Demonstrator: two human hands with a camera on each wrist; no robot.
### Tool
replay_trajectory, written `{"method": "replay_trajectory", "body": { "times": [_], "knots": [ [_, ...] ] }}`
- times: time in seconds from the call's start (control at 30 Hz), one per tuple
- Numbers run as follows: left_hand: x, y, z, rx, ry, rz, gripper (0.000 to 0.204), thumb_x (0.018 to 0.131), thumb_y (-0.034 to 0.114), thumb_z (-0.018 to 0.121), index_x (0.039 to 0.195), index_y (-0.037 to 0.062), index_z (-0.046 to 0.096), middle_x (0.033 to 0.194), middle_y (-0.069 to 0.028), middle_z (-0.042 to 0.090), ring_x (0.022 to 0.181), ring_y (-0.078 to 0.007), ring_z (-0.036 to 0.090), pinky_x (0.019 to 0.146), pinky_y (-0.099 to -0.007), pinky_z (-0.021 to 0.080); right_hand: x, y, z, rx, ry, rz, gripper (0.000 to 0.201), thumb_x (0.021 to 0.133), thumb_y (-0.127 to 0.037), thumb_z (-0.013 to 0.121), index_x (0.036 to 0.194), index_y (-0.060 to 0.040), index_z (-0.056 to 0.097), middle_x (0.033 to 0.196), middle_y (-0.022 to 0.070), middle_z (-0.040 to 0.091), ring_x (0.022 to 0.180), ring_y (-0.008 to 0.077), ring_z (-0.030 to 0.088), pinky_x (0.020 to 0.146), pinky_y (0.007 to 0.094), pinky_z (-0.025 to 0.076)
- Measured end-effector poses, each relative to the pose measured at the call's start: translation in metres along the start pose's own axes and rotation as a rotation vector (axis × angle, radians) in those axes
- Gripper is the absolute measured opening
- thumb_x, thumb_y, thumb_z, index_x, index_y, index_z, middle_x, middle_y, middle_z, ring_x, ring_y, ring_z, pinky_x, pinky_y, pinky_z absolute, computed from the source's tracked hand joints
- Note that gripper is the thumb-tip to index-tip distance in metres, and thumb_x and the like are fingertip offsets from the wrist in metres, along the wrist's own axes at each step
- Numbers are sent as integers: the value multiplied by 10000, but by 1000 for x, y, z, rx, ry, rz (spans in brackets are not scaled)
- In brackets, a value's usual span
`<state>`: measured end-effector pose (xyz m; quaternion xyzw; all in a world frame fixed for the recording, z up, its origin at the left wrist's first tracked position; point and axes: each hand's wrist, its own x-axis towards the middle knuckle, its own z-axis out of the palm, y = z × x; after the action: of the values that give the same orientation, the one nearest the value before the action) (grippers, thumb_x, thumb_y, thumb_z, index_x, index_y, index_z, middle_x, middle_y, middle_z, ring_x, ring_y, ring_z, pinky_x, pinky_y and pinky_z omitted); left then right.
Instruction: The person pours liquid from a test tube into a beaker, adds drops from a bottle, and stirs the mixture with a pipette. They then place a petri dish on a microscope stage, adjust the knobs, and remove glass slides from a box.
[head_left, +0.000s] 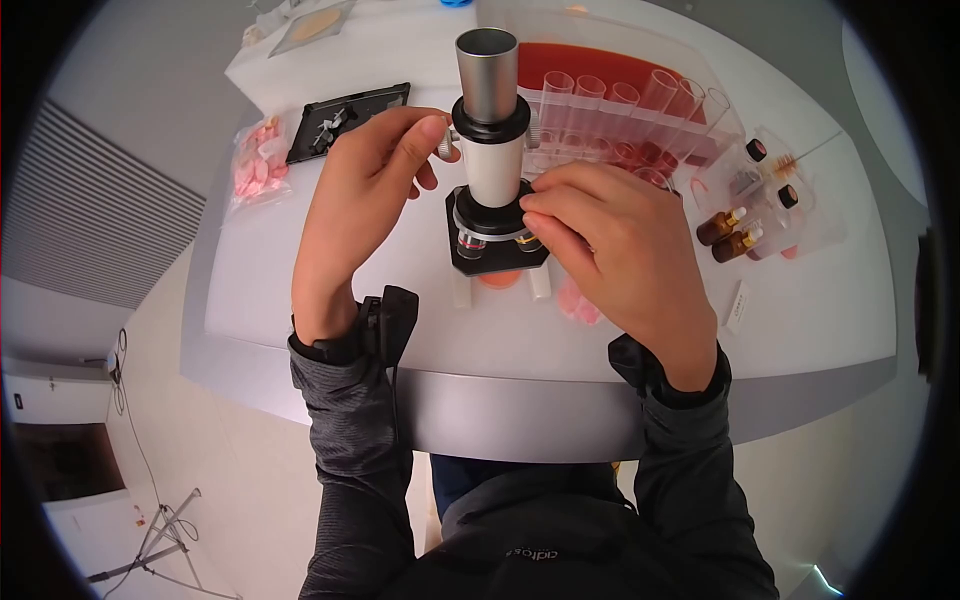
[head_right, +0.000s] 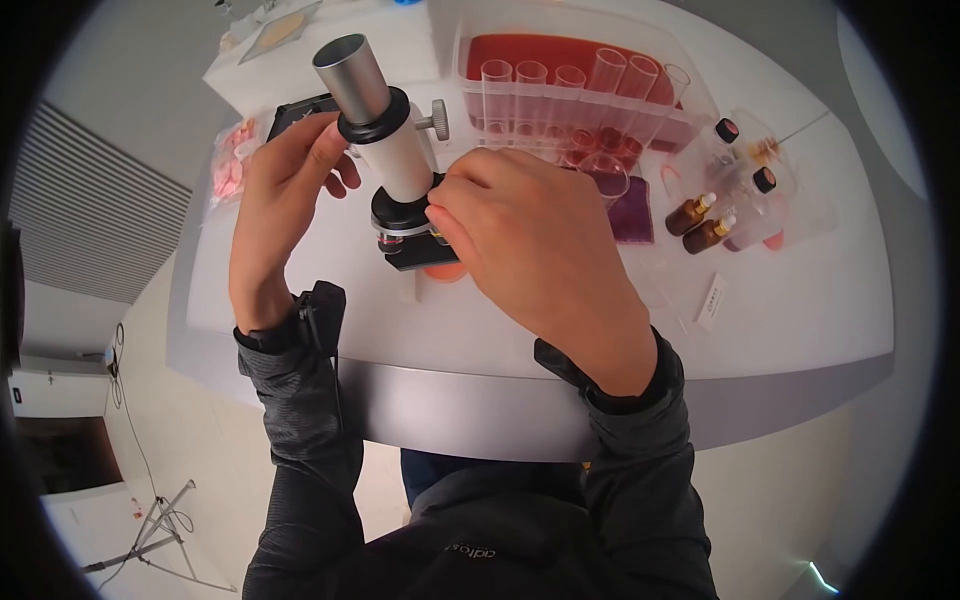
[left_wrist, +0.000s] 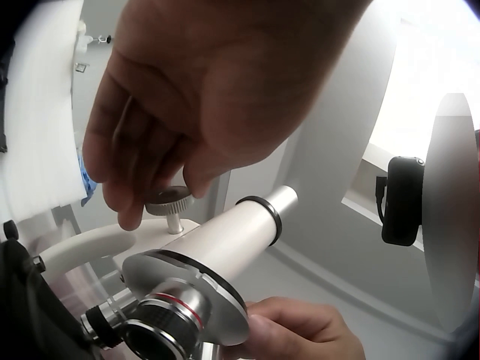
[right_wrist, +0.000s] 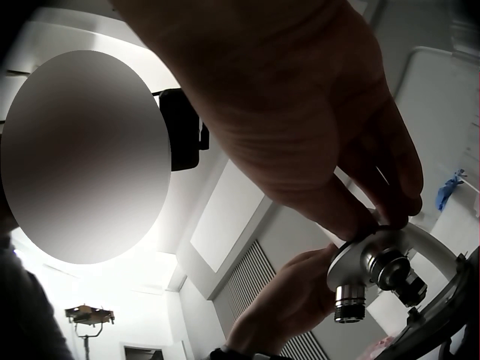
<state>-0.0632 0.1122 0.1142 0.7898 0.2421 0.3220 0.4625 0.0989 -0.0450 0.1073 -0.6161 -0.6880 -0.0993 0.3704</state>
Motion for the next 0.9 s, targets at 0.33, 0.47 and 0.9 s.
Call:
{"method": "replay_trajectory", "body": {
  "times": [0.33,0.47,0.9],
  "knots": [
    [0,2,3,14,71,28,285,940,206,648,1106,-25,658,872,-41,676,702,-88,566,593,-241,465,1,-3,-5,-41,-73,19,100,836,-109,709,903,-35,704,928,68,685,773,257,660,659,331,525],
    [1,-2,0,4,66,64,285,924,192,668,1111,-24,657,896,-40,679,686,-84,561,583,-236,461,1,-2,-4,-47,-71,10,99,833,-107,711,901,-35,703,924,66,684,769,255,660,655,331,524],
    [-3,5,2,-29,36,-32,252,951,166,618,1129,-10,644,871,-34,677,646,-63,544,558,-220,443,0,-3,-3,-68,-69,-3,94,826,-105,714,889,-37,699,922,62,678,768,254,655,653,337,523]
  ]
}}
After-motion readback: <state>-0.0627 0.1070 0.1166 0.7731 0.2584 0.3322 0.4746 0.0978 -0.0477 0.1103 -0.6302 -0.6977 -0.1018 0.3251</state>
